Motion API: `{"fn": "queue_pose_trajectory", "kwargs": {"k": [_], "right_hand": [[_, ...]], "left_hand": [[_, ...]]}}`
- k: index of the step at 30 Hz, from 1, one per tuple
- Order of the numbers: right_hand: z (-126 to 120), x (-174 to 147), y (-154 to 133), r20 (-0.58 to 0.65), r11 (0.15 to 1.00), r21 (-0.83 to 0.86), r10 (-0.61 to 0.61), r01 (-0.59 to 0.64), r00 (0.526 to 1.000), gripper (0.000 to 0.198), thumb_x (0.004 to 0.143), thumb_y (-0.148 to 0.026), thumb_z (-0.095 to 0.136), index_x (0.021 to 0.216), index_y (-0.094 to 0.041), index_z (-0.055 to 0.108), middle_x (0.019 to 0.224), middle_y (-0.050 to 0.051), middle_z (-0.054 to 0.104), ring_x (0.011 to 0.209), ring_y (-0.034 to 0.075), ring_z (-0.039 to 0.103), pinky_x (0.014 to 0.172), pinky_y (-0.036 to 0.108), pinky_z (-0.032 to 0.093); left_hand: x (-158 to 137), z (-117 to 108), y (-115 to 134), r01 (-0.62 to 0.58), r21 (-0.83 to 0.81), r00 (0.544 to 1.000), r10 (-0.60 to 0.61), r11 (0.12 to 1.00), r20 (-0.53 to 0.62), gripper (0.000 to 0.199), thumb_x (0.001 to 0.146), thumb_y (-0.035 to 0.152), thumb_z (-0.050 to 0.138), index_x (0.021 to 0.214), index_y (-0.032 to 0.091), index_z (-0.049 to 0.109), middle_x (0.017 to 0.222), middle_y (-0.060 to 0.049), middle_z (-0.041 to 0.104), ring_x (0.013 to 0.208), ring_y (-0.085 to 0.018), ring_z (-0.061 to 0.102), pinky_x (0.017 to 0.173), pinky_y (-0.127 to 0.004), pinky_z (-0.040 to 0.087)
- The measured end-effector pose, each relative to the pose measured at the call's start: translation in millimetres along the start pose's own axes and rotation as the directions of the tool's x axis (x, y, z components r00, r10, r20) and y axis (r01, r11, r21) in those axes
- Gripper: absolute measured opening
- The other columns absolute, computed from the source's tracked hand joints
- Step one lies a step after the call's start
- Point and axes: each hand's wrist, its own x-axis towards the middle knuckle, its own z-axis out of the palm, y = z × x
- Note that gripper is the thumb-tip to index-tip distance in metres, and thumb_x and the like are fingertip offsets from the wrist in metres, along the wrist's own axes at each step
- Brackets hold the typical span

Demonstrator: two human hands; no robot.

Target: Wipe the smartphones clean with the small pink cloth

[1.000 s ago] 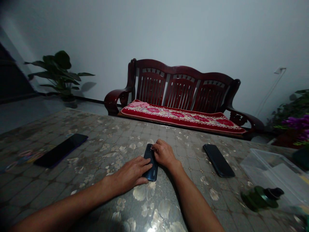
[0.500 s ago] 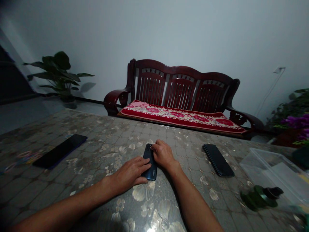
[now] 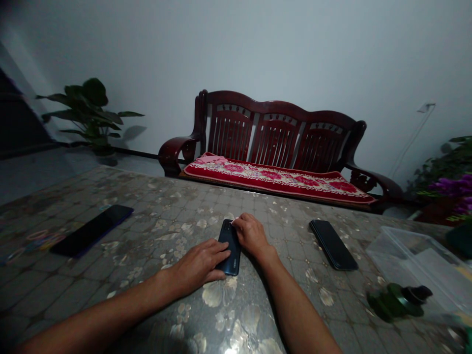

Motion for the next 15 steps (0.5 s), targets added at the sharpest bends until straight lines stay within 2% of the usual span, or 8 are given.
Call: {"fn": "queue_pose_trajectory", "kwargs": {"k": [4, 11, 15], "right_hand": [[-5.2, -1.9, -1.6, 0.044, 0.999, 0.039, -0.028, 0.026, 0.999, 0.025, 0.091, -0.008, 0.057, 0.103, -0.022, 0.074, 0.094, 0.004, 0.066, 0.088, 0.016, 0.062, 0.078, 0.024, 0.046], [-4.8, 0.6, -1.0, -0.005, 0.999, -0.018, 0.051, -0.051, 0.999, 0.017, 0.094, -0.017, 0.061, 0.103, -0.023, 0.074, 0.096, 0.005, 0.066, 0.092, 0.018, 0.061, 0.080, 0.027, 0.045], [-8.8, -2.7, -2.1, 0.049, 0.998, 0.024, -0.054, 0.053, 0.997, 0.020, 0.091, -0.012, 0.059, 0.100, -0.021, 0.074, 0.092, 0.004, 0.065, 0.089, 0.018, 0.060, 0.080, 0.026, 0.045]], "left_hand": [[-0.2, 0.4, -0.3, 0.005, 0.017, 1.000, -0.005, 1.000, -0.003, 0.038, 0.085, 0.038, 0.077, 0.115, 0.017, 0.068, 0.124, -0.011, 0.068, 0.115, -0.031, 0.063, 0.098, -0.042, 0.052], [0.7, -2.3, 1.1, -0.002, 0.038, 1.000, 0.003, 0.999, -0.010, 0.036, 0.083, 0.037, 0.080, 0.111, 0.017, 0.068, 0.121, -0.011, 0.069, 0.111, -0.030, 0.064, 0.096, -0.040, 0.053], [-0.2, -1.5, -0.4, -0.010, 0.029, 1.000, 0.010, 1.000, -0.012, 0.036, 0.085, 0.039, 0.077, 0.112, 0.018, 0.068, 0.120, -0.010, 0.069, 0.108, -0.029, 0.064, 0.094, -0.039, 0.054]]}}
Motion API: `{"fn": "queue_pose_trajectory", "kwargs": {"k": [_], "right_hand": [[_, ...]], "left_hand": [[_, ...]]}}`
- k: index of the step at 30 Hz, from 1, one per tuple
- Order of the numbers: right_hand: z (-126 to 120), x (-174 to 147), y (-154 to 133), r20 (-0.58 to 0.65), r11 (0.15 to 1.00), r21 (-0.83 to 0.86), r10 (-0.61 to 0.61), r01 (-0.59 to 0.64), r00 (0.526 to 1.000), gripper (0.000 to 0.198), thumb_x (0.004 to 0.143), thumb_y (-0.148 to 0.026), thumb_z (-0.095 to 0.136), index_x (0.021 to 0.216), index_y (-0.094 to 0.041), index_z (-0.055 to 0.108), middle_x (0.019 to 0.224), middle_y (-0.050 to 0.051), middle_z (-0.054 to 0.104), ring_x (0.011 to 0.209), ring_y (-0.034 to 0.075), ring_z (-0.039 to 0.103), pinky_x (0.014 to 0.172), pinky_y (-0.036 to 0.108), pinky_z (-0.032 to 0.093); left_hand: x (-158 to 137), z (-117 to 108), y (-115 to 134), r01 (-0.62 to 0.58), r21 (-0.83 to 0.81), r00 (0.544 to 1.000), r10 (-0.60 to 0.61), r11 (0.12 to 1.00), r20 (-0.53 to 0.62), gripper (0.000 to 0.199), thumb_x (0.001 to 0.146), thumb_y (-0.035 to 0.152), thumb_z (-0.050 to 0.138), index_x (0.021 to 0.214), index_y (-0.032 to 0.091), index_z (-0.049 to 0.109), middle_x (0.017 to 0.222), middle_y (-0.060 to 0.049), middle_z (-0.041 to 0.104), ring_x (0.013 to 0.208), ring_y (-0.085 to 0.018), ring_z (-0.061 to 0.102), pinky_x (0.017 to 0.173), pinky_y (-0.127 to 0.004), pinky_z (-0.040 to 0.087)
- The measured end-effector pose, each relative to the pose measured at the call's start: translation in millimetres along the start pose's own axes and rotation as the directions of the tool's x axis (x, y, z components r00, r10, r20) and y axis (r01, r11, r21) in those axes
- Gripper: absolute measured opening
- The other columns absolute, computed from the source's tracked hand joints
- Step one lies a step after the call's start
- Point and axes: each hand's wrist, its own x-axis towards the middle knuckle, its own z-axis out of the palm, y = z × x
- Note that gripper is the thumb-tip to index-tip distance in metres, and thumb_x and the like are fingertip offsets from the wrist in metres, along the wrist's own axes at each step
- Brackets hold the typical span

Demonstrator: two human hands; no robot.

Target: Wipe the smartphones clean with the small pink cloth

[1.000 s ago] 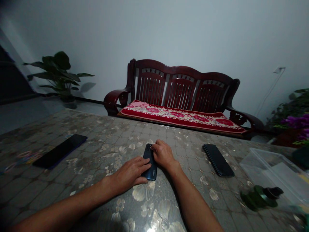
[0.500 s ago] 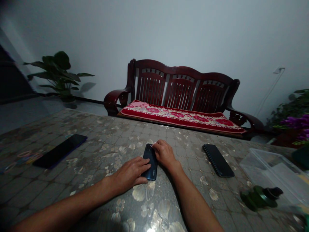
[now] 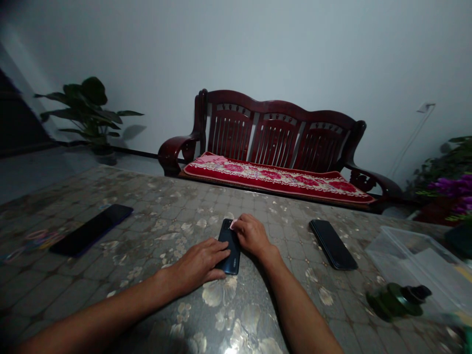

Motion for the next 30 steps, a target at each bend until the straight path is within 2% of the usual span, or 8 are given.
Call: {"fn": "queue_pose_trajectory", "kwargs": {"k": [3, 7, 13, 17, 20, 22, 26, 30], "right_hand": [[-3.1, -1.7, -0.1, 0.045, 0.997, 0.042, -0.073, 0.071, 0.996, 0.022, 0.090, -0.009, 0.057, 0.096, -0.021, 0.074, 0.090, 0.003, 0.065, 0.087, 0.017, 0.060, 0.078, 0.026, 0.045], [-0.9, -0.9, 3.2, -0.005, 0.995, 0.093, -0.037, 0.037, 0.999, 0.024, 0.090, -0.007, 0.055, 0.097, -0.021, 0.073, 0.094, 0.004, 0.067, 0.091, 0.017, 0.061, 0.082, 0.027, 0.047], [4.9, 0.4, 8.2, -0.076, 0.991, 0.105, 0.090, -0.082, 0.993, 0.042, 0.091, -0.015, 0.060, 0.132, -0.021, 0.060, 0.106, 0.007, 0.067, 0.098, 0.020, 0.061, 0.089, 0.033, 0.049], [2.7, 1.5, 8.8, -0.025, 0.980, 0.124, 0.160, -0.155, 0.987, 0.016, 0.095, -0.025, 0.061, 0.106, -0.021, 0.072, 0.092, 0.005, 0.066, 0.091, 0.020, 0.061, 0.083, 0.032, 0.048], [2.3, 2.1, 9.3, -0.048, 0.975, 0.180, 0.139, -0.128, 0.989, 0.009, 0.094, -0.022, 0.063, 0.096, -0.021, 0.072, 0.097, 0.005, 0.066, 0.096, 0.020, 0.061, 0.085, 0.031, 0.048], [3.7, 2.5, 10.2, -0.065, 0.973, 0.211, 0.111, -0.095, 0.992, 0.010, 0.091, -0.016, 0.064, 0.096, -0.021, 0.072, 0.102, 0.005, 0.068, 0.099, 0.019, 0.061, 0.088, 0.032, 0.047], [6.2, 3.2, 11.5, -0.070, 0.974, 0.209, 0.098, -0.082, 0.993, 0.020, 0.086, -0.006, 0.062, 0.094, -0.021, 0.072, 0.093, 0.003, 0.072, 0.093, 0.019, 0.064, 0.085, 0.031, 0.048], [2.0, 1.9, 9.2, -0.064, 0.985, 0.169, 0.032, -0.020, 0.997, 0.024, 0.086, -0.004, 0.060, 0.092, -0.022, 0.075, 0.093, 0.003, 0.075, 0.091, 0.018, 0.066, 0.085, 0.031, 0.049]], "left_hand": [[-0.8, 0.7, -1.6, -0.006, -0.013, 1.000, 0.005, 1.000, -0.012, 0.035, 0.085, 0.038, 0.078, 0.112, 0.019, 0.068, 0.121, -0.009, 0.069, 0.110, -0.029, 0.064, 0.095, -0.039, 0.053], [-0.7, 1.0, -2.3, -0.010, -0.013, 1.000, 0.010, 1.000, -0.018, 0.036, 0.085, 0.038, 0.078, 0.113, 0.018, 0.068, 0.122, -0.010, 0.068, 0.111, -0.029, 0.063, 0.096, -0.039, 0.053], [-0.1, 2.1, -2.5, -0.001, -0.012, 1.000, 0.001, 1.000, -0.028, 0.036, 0.084, 0.038, 0.079, 0.112, 0.018, 0.068, 0.122, -0.011, 0.069, 0.110, -0.029, 0.064, 0.095, -0.039, 0.053], [-0.8, 3.4, -3.2, -0.009, -0.018, 0.999, 0.009, 1.000, -0.040, 0.036, 0.083, 0.037, 0.081, 0.111, 0.018, 0.068, 0.122, -0.011, 0.069, 0.112, -0.029, 0.064, 0.097, -0.039, 0.053], [-1.1, 3.4, -3.1, -0.013, -0.016, 0.999, 0.012, 1.000, -0.035, 0.036, 0.083, 0.037, 0.080, 0.111, 0.018, 0.068, 0.122, -0.011, 0.069, 0.112, -0.030, 0.064, 0.096, -0.039, 0.053], [-1.0, 2.5, -2.5, -0.011, -0.015, 1.000, 0.011, 1.000, -0.028, 0.036, 0.083, 0.037, 0.080, 0.112, 0.018, 0.068, 0.121, -0.011, 0.069, 0.111, -0.030, 0.064, 0.096, -0.039, 0.053], [-0.6, 0.8, -1.4, -0.004, -0.011, 1.000, 0.004, 1.000, -0.020, 0.037, 0.084, 0.036, 0.080, 0.113, 0.018, 0.067, 0.123, -0.011, 0.069, 0.112, -0.029, 0.064, 0.097, -0.039, 0.052], [-0.9, 3.7, -2.6, -0.004, -0.009, 0.999, 0.004, 1.000, -0.035, 0.039, 0.083, 0.037, 0.080, 0.115, 0.018, 0.067, 0.124, -0.011, 0.068, 0.113, -0.030, 0.064, 0.098, -0.040, 0.052]]}}
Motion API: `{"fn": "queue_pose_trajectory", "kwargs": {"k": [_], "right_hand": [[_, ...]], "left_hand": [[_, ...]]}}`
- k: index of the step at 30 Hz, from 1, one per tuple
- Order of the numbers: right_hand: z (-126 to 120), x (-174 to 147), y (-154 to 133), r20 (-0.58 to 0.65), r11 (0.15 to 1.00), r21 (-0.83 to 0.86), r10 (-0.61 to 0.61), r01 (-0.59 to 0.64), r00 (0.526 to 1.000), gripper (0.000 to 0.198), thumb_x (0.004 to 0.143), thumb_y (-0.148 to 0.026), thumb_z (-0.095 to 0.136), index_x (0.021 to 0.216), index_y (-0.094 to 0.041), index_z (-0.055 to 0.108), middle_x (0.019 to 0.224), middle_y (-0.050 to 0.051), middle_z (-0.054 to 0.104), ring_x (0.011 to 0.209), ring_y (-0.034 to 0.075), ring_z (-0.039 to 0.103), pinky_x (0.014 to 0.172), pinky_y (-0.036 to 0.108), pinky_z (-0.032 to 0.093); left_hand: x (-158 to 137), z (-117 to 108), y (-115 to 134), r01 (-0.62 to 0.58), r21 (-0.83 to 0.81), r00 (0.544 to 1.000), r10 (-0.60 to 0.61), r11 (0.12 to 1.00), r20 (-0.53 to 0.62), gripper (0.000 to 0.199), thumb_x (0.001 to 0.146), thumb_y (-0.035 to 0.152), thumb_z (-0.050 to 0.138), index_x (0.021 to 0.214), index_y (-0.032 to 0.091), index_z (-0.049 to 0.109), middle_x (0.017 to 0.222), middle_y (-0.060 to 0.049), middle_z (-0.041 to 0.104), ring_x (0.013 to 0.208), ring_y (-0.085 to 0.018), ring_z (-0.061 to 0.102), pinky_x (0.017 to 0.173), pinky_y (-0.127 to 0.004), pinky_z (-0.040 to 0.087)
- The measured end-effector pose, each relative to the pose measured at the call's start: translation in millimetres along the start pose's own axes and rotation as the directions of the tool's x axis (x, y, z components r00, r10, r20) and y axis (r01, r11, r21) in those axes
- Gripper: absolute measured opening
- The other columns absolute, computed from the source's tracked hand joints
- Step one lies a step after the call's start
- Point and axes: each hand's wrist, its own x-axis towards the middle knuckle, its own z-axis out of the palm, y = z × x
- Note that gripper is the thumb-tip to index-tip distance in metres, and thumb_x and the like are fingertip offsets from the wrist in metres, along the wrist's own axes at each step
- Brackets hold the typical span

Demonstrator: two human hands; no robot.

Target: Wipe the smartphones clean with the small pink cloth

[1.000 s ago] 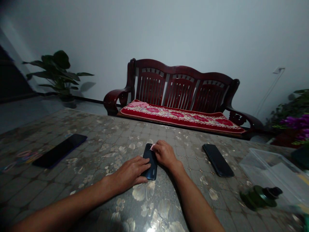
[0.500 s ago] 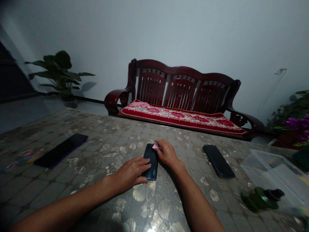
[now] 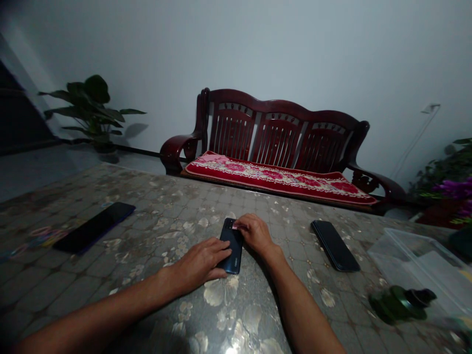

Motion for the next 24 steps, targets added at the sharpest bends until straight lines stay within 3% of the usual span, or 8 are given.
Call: {"fn": "queue_pose_trajectory", "kwargs": {"k": [6, 13, 20, 24], "right_hand": [[-1.8, -3.9, -4.2, 0.026, 0.998, 0.013, -0.066, 0.066, 0.997, 0.022, 0.089, -0.007, 0.060, 0.096, -0.023, 0.075, 0.094, 0.004, 0.074, 0.090, 0.018, 0.067, 0.083, 0.029, 0.050], [5.4, 2.5, 2.5, -0.088, 0.998, -0.052, 0.033, -0.038, 0.996, 0.019, 0.091, -0.009, 0.059, 0.094, -0.020, 0.074, 0.093, 0.006, 0.069, 0.089, 0.018, 0.065, 0.081, 0.029, 0.050], [1.5, -4.8, -1.2, 0.022, 0.997, 0.034, -0.066, 0.065, 0.998, 0.023, 0.088, -0.005, 0.059, 0.095, -0.021, 0.074, 0.090, 0.004, 0.072, 0.087, 0.017, 0.065, 0.081, 0.028, 0.050], [3.6, -1.5, 2.5, -0.011, 0.999, 0.039, -0.015, 0.015, 1.000, 0.025, 0.087, -0.004, 0.058, 0.094, -0.021, 0.074, 0.090, 0.004, 0.071, 0.088, 0.017, 0.065, 0.082, 0.029, 0.050]], "left_hand": [[-0.9, 5.6, -2.2, -0.003, -0.024, 0.999, 0.002, 1.000, -0.043, 0.033, 0.086, 0.039, 0.077, 0.112, 0.020, 0.068, 0.121, -0.010, 0.069, 0.111, -0.029, 0.065, 0.099, -0.041, 0.051], [-0.4, 0.8, 0.5, 0.005, -0.012, 1.000, -0.005, 1.000, -0.008, 0.039, 0.083, 0.036, 0.080, 0.116, 0.017, 0.067, 0.124, -0.012, 0.068, 0.113, -0.031, 0.063, 0.097, -0.041, 0.052], [-0.4, 2.5, 0.0, 0.005, -0.013, 1.000, -0.005, 1.000, -0.022, 0.037, 0.087, 0.038, 0.076, 0.117, 0.020, 0.067, 0.122, -0.011, 0.069, 0.112, -0.029, 0.064, 0.098, -0.041, 0.051], [-0.1, 1.6, 0.7, 0.006, -0.004, 1.000, -0.006, 1.000, -0.018, 0.037, 0.083, 0.036, 0.080, 0.114, 0.019, 0.068, 0.122, -0.010, 0.069, 0.111, -0.030, 0.065, 0.097, -0.040, 0.052]]}}
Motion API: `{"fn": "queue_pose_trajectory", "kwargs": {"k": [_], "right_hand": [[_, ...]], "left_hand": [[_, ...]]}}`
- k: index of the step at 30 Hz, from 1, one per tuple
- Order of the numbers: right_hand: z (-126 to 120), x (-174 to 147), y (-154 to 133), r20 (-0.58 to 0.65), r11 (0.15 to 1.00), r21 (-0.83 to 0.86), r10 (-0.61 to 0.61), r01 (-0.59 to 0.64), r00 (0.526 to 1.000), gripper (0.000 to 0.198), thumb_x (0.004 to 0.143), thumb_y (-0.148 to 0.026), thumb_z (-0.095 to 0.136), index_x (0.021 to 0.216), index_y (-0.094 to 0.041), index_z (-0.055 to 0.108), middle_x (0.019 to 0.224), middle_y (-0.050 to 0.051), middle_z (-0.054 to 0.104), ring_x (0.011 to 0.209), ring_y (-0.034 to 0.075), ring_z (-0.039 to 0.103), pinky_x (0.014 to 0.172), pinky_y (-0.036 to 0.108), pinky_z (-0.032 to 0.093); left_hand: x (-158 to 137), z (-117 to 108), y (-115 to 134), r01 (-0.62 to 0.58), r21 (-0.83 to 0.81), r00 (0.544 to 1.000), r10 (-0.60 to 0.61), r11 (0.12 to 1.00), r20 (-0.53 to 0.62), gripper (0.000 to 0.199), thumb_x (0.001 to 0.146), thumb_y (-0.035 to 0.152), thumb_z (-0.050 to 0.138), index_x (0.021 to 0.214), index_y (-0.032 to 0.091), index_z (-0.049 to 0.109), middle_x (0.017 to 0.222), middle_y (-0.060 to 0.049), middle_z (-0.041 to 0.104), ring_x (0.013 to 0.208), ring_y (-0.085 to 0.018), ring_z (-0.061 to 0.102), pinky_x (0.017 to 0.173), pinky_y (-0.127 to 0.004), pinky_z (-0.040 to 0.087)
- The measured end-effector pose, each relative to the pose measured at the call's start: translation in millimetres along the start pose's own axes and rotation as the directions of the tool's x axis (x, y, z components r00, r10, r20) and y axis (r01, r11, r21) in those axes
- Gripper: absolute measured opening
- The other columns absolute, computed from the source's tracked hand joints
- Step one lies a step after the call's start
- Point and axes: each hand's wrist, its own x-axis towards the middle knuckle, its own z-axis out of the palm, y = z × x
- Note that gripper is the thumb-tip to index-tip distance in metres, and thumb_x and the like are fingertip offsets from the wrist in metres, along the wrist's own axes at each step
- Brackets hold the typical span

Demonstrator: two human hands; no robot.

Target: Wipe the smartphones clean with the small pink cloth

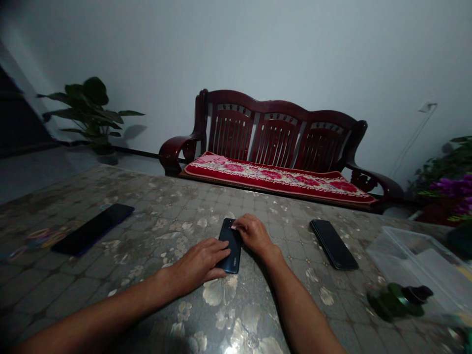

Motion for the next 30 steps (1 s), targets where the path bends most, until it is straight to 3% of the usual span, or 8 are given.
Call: {"fn": "queue_pose_trajectory", "kwargs": {"k": [5, 12, 19, 25, 30], "right_hand": [[5.3, 3.9, 2.0, -0.071, 0.992, -0.110, 0.059, -0.067, 0.996, 0.022, 0.088, -0.006, 0.058, 0.094, -0.020, 0.074, 0.090, 0.006, 0.067, 0.089, 0.019, 0.063, 0.082, 0.030, 0.049], [1.4, -1.9, -13.1, 0.051, 0.998, 0.045, -0.055, 0.053, 0.997, 0.034, 0.080, 0.003, 0.054, 0.091, -0.021, 0.074, 0.087, 0.003, 0.070, 0.085, 0.016, 0.064, 0.079, 0.026, 0.049], [6.8, 4.9, 6.4, -0.132, 0.995, -0.069, 0.061, -0.070, 0.989, 0.027, 0.084, 0.001, 0.055, 0.092, -0.018, 0.073, 0.088, 0.006, 0.067, 0.088, 0.019, 0.063, 0.081, 0.030, 0.049], [7.7, -1.7, -4.4, -0.015, 0.998, 0.030, -0.047, 0.048, 0.999, 0.032, 0.082, 0.003, 0.055, 0.095, -0.020, 0.074, 0.089, 0.004, 0.070, 0.086, 0.017, 0.064, 0.080, 0.027, 0.050], [7.3, 1.2, -7.5, -0.038, 1.000, 0.019, 0.020, -0.019, 0.999, 0.033, 0.081, 0.003, 0.054, 0.095, -0.019, 0.075, 0.090, 0.005, 0.069, 0.087, 0.018, 0.065, 0.080, 0.028, 0.051]], "left_hand": [[-0.3, -0.1, 0.3, 0.004, 0.006, 1.000, -0.004, 1.000, -0.009, 0.040, 0.082, 0.037, 0.081, 0.114, 0.019, 0.068, 0.122, -0.011, 0.070, 0.112, -0.030, 0.065, 0.097, -0.040, 0.052], [0.1, -2.2, 1.1, -0.003, 0.001, 1.000, 0.003, 1.000, 0.012, 0.039, 0.083, 0.035, 0.080, 0.115, 0.017, 0.068, 0.123, -0.012, 0.070, 0.113, -0.032, 0.066, 0.100, -0.043, 0.052], [-0.6, 4.7, 0.2, -0.014, 0.041, 0.999, 0.016, 0.999, -0.045, 0.043, 0.080, 0.035, 0.083, 0.116, 0.017, 0.068, 0.126, -0.013, 0.069, 0.113, -0.031, 0.067, 0.099, -0.041, 0.052], [0.0, 5.9, -0.5, -0.017, 0.048, 0.999, 0.018, 0.999, -0.037, 0.037, 0.081, 0.036, 0.082, 0.110, 0.017, 0.069, 0.120, -0.011, 0.072, 0.110, -0.030, 0.069, 0.098, -0.041, 0.053], [0.3, 4.3, -1.0, -0.020, 0.048, 0.999, 0.021, 0.999, -0.025, 0.036, 0.084, 0.036, 0.079, 0.113, 0.017, 0.068, 0.122, -0.012, 0.071, 0.113, -0.030, 0.068, 0.100, -0.041, 0.052]]}}
